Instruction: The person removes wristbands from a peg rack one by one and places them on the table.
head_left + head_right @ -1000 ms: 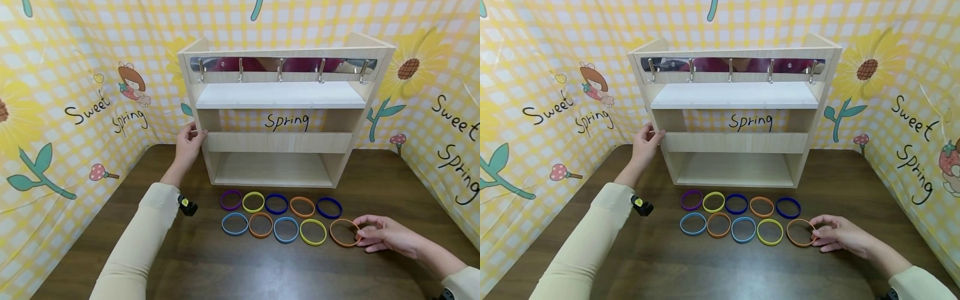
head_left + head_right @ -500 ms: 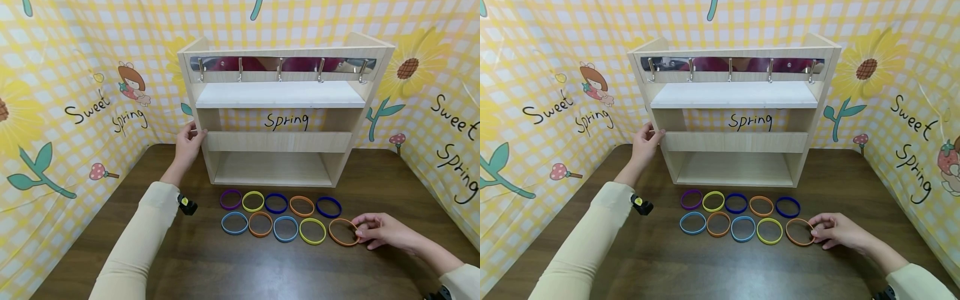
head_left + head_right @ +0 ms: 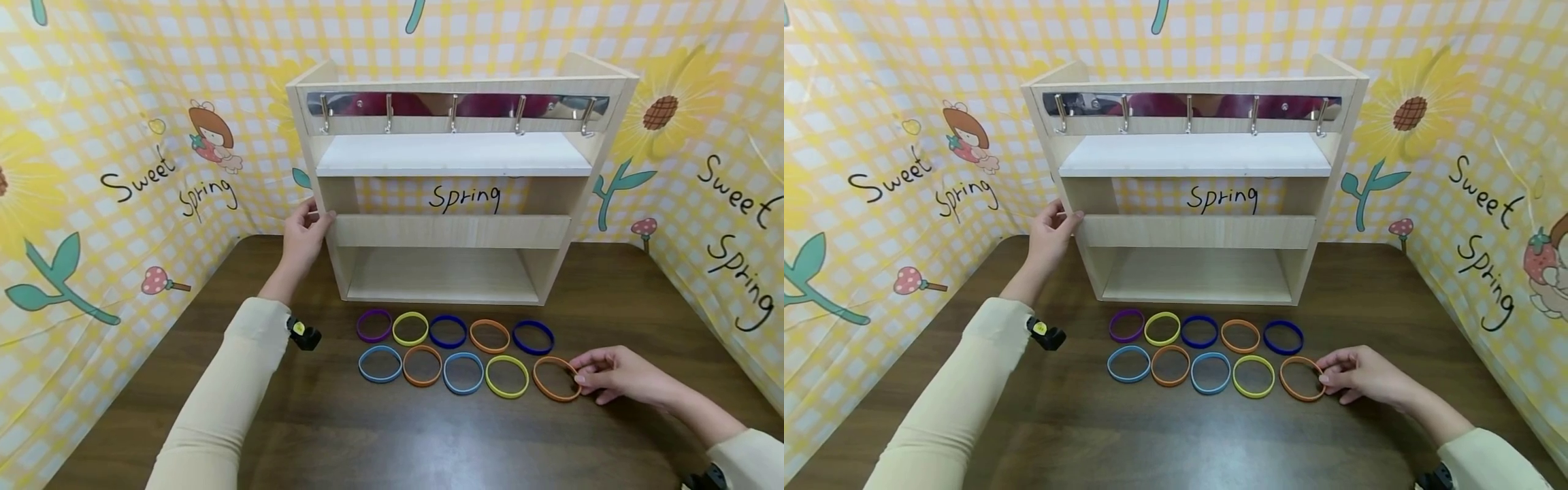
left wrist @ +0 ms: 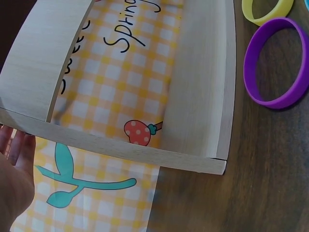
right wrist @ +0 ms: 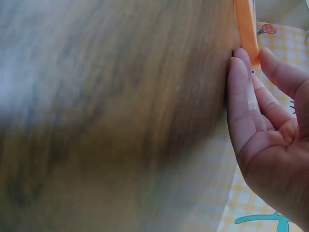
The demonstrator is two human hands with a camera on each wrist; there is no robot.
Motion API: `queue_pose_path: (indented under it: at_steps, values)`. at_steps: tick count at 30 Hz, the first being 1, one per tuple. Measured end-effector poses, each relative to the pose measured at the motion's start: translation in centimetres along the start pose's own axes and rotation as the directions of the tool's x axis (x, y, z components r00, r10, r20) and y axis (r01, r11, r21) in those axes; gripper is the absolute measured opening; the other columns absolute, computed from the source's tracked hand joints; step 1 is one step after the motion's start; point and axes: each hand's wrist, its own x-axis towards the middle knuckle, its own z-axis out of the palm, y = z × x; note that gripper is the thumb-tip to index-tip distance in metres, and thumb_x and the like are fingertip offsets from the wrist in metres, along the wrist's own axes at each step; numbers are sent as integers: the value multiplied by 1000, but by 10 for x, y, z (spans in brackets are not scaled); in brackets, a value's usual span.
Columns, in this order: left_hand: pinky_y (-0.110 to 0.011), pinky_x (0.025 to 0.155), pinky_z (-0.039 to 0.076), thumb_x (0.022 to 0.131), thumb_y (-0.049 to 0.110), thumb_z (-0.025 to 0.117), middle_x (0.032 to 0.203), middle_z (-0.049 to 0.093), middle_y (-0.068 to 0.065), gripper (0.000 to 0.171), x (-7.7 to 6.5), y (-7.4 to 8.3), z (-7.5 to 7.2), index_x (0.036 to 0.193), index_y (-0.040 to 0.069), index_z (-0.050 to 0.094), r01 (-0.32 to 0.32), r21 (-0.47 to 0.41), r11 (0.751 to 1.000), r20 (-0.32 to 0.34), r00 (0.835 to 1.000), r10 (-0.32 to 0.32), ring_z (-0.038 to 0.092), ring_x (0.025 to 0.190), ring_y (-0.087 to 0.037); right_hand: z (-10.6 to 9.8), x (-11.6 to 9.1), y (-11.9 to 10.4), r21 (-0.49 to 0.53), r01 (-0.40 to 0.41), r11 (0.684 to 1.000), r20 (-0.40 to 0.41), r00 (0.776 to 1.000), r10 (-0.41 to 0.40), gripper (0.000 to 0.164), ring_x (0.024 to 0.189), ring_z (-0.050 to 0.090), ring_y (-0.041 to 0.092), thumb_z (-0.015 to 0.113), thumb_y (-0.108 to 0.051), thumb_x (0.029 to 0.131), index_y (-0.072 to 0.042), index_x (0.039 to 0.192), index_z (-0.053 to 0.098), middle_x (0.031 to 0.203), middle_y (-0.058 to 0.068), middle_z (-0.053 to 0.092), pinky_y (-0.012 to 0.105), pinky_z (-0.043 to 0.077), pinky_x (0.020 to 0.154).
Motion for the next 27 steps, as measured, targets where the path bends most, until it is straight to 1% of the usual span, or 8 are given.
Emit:
queue_pose_path:
  at_steps: [4, 8, 11, 13, 17, 20, 23, 27]
  values:
    - [-21, 72, 48, 91, 7, 62, 101, 58, -3, 44, 1, -1, -2, 130, -10, 54, -5, -14, 1000, -4, 1000, 5, 57, 85, -8, 1, 1, -1, 9, 1, 1000, -2, 1000, -1, 41, 85, 67, 21, 62, -10, 95, 20, 120, 51, 97, 13, 65, 39, 56, 66]
    - [-20, 73, 49, 90, 7, 63, 112, 59, -17, 45, 1, -2, -3, 131, -9, 54, -1, -19, 1000, -6, 1000, 1, 58, 89, -9, -3, 0, -4, 4, 2, 1000, 1, 1000, -2, 41, 86, 67, 21, 62, -9, 95, 20, 121, 50, 97, 13, 65, 39, 56, 67]
    - [-20, 74, 49, 91, 7, 63, 120, 56, -26, 45, 1, -3, -3, 132, -9, 53, -4, -24, 1000, 10, 1000, 4, 59, 91, -9, -4, -1, -6, 4, 5, 1000, 12, 1000, -5, 41, 87, 67, 22, 61, -9, 95, 21, 121, 50, 97, 14, 65, 39, 56, 68]
    - [-20, 76, 49, 91, 7, 64, 122, 55, -27, 46, 1, -2, -4, 132, -10, 52, -11, -26, 1000, 33, 999, 12, 59, 94, -11, -5, -2, -7, 7, 9, 1000, 19, 1000, -9, 42, 88, 68, 22, 61, -9, 95, 22, 121, 48, 98, 14, 65, 39, 56, 69]
    - [-21, 81, 49, 91, 8, 65, 121, 55, -22, 46, -1, 2, -8, 131, -10, 52, -25, -18, 1000, 61, 998, 26, 58, 101, -16, -8, 0, -12, 6, 21, 1000, 13, 1000, -21, 44, 89, 68, 25, 59, -9, 97, 23, 124, 46, 101, 16, 65, 40, 56, 72]
    - [-21, 83, 49, 91, 7, 66, 124, 56, -25, 46, -7, 4, -13, 130, -11, 52, -45, 13, 999, 51, 998, 44, 58, 107, -22, -11, 3, -19, -1, 38, 999, -16, 999, -38, 45, 91, 67, 24, 59, -10, 97, 22, 125, 46, 103, 18, 64, 40, 56, 74]
    - [-19, 85, 48, 91, 5, 65, 126, 55, -29, 44, -16, 4, -19, 130, -12, 53, -73, 61, 995, 32, 997, 71, 58, 109, -26, -14, 5, -27, -15, 68, 998, -46, 997, -69, 45, 92, 66, 21, 59, -9, 97, 22, 126, 45, 106, 20, 62, 41, 56, 74]
    - [-20, 86, 47, 91, 2, 64, 122, 57, -28, 40, -31, 0, -25, 127, -13, 54, -92, 88, 992, 1, 996, 93, 60, 104, -21, -17, 7, -37, -30, 114, 993, -91, 989, -117, 45, 93, 66, 21, 58, -8, 97, 23, 127, 43, 109, 23, 62, 40, 56, 75]
